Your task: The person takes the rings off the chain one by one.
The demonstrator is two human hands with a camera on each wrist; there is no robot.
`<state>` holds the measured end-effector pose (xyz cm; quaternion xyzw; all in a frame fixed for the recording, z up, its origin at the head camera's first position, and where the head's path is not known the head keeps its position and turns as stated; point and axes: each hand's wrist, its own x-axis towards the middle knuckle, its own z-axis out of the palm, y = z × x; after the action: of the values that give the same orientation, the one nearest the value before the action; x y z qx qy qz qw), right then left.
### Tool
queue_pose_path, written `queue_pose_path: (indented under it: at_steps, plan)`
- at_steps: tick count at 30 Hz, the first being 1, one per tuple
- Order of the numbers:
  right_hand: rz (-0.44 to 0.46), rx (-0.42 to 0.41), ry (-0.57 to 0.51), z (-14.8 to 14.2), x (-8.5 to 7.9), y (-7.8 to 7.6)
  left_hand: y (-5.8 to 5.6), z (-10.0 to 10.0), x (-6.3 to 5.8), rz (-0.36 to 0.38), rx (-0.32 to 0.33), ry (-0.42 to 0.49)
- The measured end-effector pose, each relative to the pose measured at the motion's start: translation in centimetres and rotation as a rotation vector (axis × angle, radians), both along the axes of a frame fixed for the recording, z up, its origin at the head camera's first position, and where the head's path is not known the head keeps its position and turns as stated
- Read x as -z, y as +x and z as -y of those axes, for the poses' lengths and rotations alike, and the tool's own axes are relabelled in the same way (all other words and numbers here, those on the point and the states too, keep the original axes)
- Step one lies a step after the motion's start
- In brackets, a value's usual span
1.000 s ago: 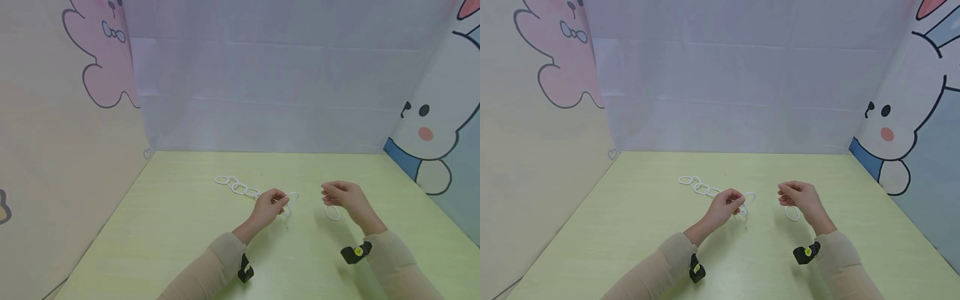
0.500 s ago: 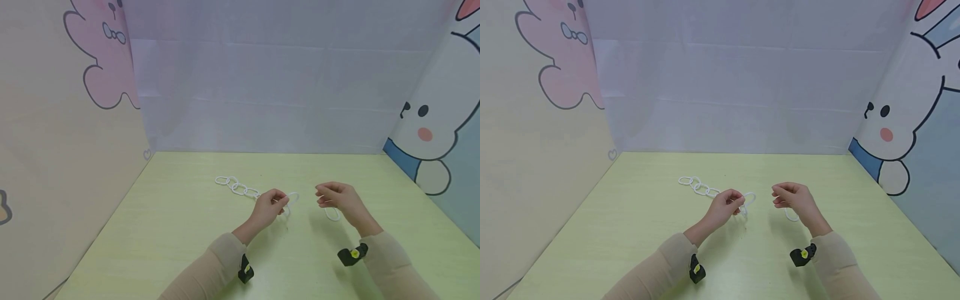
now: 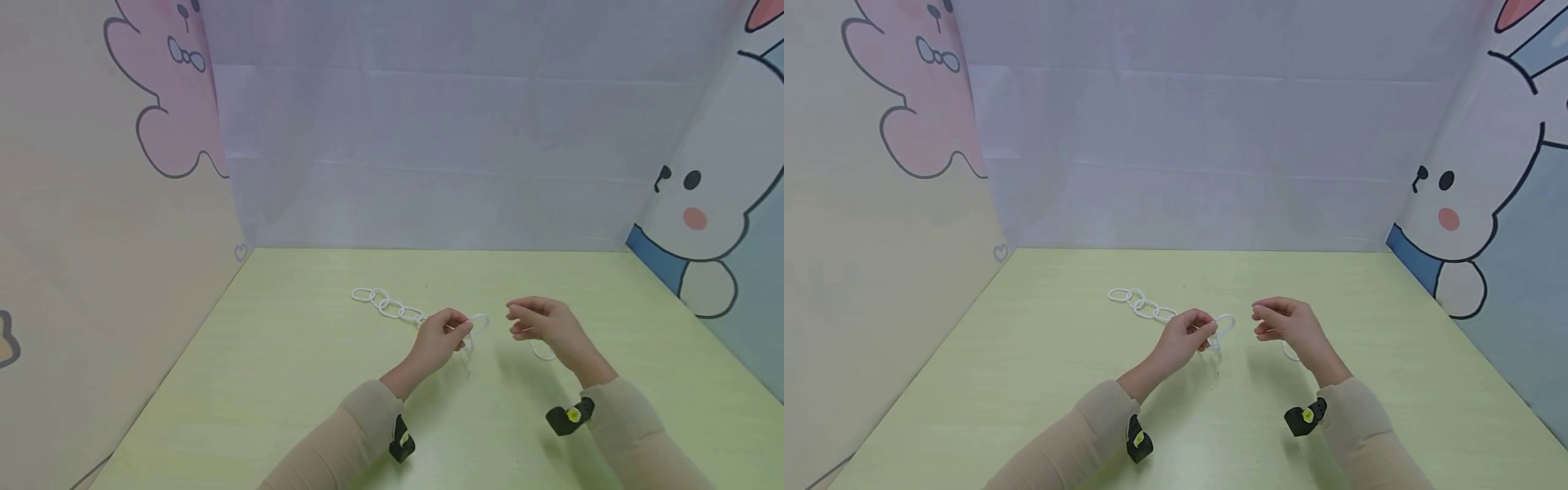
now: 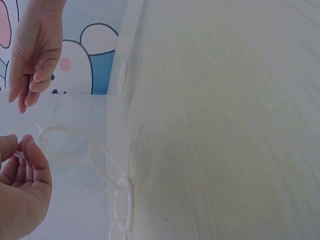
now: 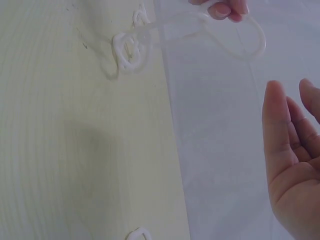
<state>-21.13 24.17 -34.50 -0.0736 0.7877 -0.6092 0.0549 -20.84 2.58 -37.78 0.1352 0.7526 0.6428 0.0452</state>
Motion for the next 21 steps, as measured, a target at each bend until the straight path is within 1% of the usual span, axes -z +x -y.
queue_pose_path:
  at_steps: [3, 13, 21]
  plan:
    - [-0.001, -0.009, -0.009, 0.18, 0.08, -0.04, -0.04, -0.04, 0.17, 0.001, 0.000, 0.001]
    - [0.017, -0.020, -0.015, 0.73, 0.68, -0.15, 0.00, -0.16, -0.05, -0.004, -0.012, -0.017]
    - [0.023, -0.041, -0.024, 1.04, 0.53, -0.09, -0.14, -0.15, -0.01, -0.004, -0.018, -0.019]
